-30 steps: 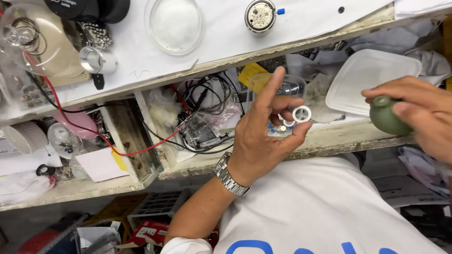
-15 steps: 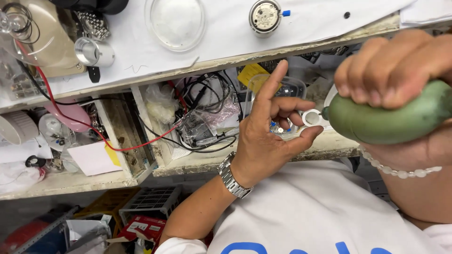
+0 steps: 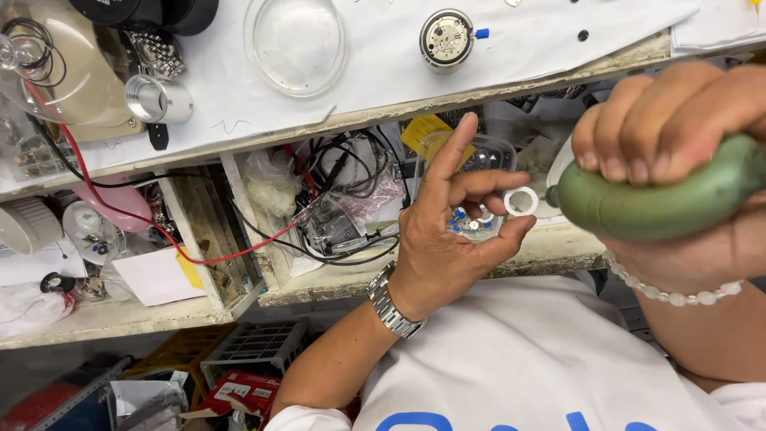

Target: Repairing and cleaning delicate watch components using precision tools like tweezers, brushes, and a hand blower.

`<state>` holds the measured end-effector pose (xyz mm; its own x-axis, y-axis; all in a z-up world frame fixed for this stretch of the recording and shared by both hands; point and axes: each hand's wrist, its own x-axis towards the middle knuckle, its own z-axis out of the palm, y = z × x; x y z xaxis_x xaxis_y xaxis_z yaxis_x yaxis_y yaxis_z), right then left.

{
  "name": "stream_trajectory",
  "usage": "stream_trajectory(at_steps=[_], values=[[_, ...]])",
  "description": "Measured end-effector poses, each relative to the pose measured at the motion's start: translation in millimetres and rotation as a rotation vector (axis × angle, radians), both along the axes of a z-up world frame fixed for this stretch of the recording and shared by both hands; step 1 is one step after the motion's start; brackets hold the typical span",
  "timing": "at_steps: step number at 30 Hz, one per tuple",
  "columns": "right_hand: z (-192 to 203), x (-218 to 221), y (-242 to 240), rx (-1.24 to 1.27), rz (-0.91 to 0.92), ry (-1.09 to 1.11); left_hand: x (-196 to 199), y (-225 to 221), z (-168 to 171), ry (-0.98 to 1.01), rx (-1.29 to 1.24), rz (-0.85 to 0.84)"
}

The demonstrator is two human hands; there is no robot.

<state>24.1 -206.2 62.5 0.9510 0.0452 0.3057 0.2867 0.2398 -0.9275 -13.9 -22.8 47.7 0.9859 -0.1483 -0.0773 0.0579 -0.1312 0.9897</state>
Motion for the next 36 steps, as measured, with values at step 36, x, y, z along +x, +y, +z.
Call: stream_trajectory(at_steps=[36], values=[[-6,-2,8,-0.001,-0.028,0.152,3,7,2,0.072,-0.053,-0.033]])
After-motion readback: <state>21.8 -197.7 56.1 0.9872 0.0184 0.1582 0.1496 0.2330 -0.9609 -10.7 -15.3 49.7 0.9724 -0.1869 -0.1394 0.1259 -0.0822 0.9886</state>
